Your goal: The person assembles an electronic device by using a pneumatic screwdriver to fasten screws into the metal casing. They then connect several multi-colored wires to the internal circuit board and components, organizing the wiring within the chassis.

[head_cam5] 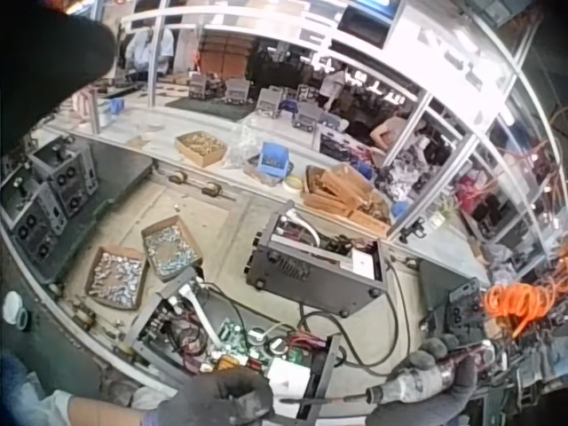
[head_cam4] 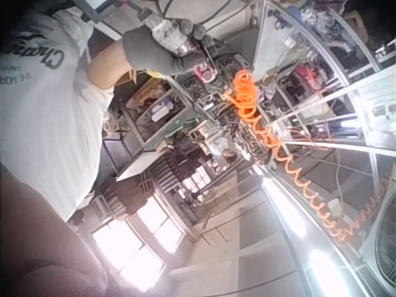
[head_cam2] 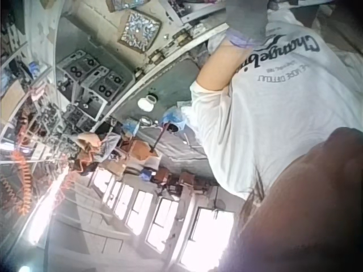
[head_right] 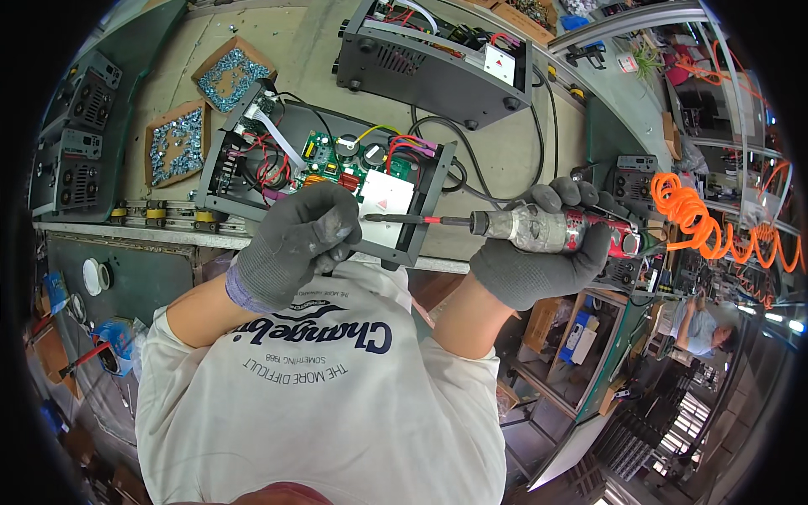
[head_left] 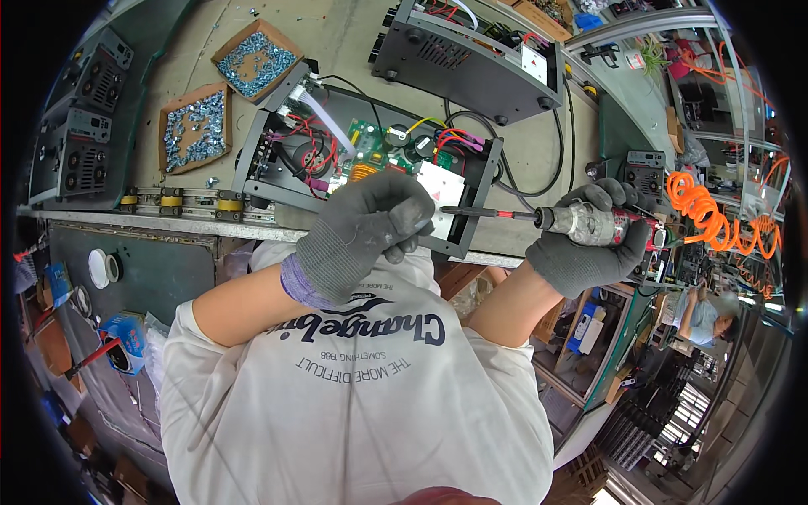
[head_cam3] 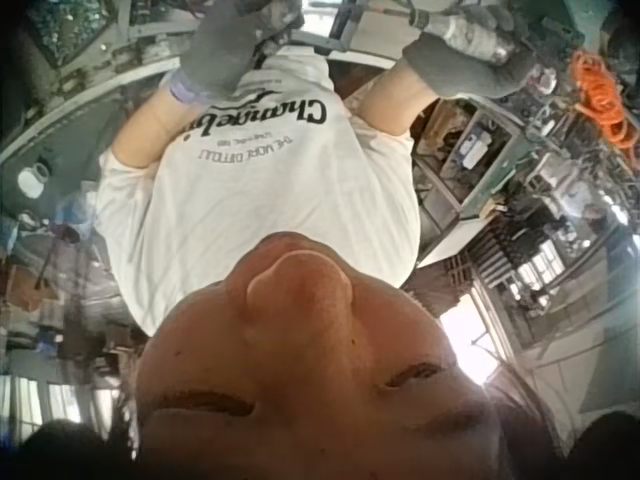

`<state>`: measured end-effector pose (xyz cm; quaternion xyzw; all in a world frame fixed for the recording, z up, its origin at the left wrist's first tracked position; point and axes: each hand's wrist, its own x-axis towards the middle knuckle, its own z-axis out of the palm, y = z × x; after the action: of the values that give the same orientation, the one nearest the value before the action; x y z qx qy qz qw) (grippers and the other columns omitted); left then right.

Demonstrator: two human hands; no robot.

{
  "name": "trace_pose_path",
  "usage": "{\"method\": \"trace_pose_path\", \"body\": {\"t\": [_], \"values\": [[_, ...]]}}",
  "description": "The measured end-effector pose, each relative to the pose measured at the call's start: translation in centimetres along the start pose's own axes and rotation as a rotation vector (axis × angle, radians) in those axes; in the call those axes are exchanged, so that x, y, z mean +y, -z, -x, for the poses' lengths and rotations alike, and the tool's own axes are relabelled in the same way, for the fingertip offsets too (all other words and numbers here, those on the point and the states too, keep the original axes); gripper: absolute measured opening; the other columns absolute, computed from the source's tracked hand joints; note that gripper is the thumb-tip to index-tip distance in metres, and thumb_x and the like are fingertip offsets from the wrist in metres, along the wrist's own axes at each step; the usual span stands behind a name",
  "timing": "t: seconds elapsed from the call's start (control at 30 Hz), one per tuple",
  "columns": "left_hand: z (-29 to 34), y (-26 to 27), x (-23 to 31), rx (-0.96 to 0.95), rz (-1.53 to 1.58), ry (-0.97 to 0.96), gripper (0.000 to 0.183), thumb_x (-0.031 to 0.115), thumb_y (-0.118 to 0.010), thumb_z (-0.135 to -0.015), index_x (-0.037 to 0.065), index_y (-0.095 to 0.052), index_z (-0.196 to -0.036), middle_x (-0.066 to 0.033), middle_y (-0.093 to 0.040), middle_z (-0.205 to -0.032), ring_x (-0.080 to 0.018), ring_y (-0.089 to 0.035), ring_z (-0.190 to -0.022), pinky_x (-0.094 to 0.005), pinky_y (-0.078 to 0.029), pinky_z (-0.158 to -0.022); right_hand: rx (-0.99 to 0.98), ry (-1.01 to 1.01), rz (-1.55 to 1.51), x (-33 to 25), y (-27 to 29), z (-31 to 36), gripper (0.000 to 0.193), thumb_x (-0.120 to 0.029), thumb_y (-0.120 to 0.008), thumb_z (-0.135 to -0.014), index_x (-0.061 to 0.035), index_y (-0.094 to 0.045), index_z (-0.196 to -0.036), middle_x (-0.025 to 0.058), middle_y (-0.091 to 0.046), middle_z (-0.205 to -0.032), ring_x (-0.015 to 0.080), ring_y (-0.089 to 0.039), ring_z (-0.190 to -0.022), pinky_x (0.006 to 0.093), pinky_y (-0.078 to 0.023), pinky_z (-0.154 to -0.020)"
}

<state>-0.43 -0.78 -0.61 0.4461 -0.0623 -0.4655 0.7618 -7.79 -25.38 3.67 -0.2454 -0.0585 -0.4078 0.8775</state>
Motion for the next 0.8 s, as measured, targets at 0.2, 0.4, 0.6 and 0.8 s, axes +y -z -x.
{"method": "trace_pose_path", "body": {"t": [0.2,0.4,0.6,0.8], "values": [[0.1,0.0,0.2,0.018,-0.012,0.004,0.032,0.037,-0.067,-0.098,0.006,-0.064,-0.102,-0.0013,-0.063,-0.084,-0.0045,-0.055,-0.067,-0.0197,-0.043,-0.056,-0.096,-0.012,-0.001,0.1,-0.8,0.3,0.030,-0.022,-0.056,-0.097,-0.0069,-0.056,-0.123,0.0097,-0.060,-0.109,0.0240,-0.054,-0.096,0.0378,-0.051,-0.076],[0.2,-0.6,1.0,0.084,-0.147,0.090,0.035,0.039,-0.060,-0.102,0.004,-0.064,-0.104,0.0005,-0.062,-0.078,-0.0016,-0.052,-0.058,-0.0169,-0.039,-0.047,-0.072,-0.012,0.073,0.9,-2.3,0.5,0.026,-0.018,-0.061,-0.090,-0.0055,-0.058,-0.113,0.0067,-0.060,-0.103,0.0210,-0.055,-0.091,0.0348,-0.051,-0.071],[0.5,-0.7,1.6,0.129,-0.145,0.132,0.041,0.042,-0.056,-0.104,0.001,-0.064,-0.104,0.0000,-0.061,-0.074,-0.0016,-0.050,-0.053,-0.0170,-0.038,-0.045,-0.353,-0.033,0.006,0.8,-1.8,0.2,0.043,-0.023,-0.057,-0.098,0.0004,-0.048,-0.132,0.0164,-0.059,-0.119,0.0255,-0.051,-0.099,0.0390,-0.048,-0.077],[0.5,-0.7,1.7,0.147,-0.104,0.132,0.042,0.040,-0.055,-0.105,-0.001,-0.063,-0.104,-0.0011,-0.060,-0.071,-0.0017,-0.048,-0.051,-0.0172,-0.036,-0.044,-0.352,0.018,0.037,0.7,-3.1,0.9,0.047,-0.024,-0.062,-0.095,-0.0026,-0.047,-0.135,0.0132,-0.058,-0.120,0.0235,-0.052,-0.095,0.0375,-0.048,-0.074]]}}
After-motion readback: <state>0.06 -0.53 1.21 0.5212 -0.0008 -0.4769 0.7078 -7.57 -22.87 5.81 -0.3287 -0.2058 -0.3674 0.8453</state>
